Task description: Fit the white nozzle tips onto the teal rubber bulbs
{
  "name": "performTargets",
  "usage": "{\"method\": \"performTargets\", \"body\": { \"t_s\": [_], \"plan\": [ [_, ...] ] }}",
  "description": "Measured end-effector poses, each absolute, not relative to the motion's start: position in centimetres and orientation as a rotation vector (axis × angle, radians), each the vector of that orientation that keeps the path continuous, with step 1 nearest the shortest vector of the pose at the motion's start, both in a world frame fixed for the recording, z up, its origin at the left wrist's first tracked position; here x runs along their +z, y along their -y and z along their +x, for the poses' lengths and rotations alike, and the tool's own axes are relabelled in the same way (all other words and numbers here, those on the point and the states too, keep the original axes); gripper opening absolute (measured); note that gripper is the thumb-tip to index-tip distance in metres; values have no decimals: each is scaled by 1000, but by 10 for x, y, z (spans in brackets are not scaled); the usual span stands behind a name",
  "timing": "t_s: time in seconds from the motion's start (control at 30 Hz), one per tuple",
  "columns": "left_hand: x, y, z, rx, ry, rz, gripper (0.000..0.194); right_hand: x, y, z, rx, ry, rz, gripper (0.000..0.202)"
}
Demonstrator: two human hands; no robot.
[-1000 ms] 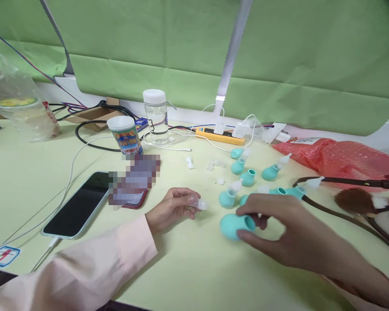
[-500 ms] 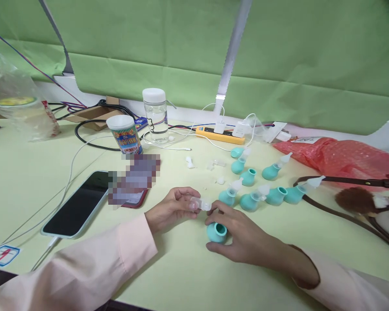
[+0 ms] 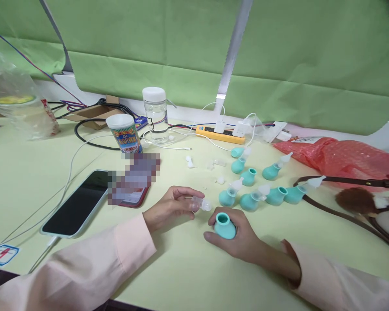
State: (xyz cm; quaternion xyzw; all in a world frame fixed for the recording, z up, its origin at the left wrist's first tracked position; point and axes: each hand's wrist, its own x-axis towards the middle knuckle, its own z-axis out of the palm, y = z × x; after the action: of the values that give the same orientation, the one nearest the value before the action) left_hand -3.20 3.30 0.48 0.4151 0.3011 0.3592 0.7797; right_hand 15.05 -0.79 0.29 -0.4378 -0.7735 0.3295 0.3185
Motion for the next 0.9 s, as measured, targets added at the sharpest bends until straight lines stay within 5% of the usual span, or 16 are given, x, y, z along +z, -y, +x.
{"method": "performTargets", "body": {
  "t_s": [0.33,0.53,0.9],
  "plan": [
    [11,-26,-26,746,-657,1026,18,3,8,152,1069,2152,-1166,7],
    [12,-28,-25,801,-826,1114,25,5,7,150,1040,2200,-1277,27],
    [13,-23,-25,903,-817,1234,15,7,-2,156,1332,2148,-1342,25]
  ]
}}
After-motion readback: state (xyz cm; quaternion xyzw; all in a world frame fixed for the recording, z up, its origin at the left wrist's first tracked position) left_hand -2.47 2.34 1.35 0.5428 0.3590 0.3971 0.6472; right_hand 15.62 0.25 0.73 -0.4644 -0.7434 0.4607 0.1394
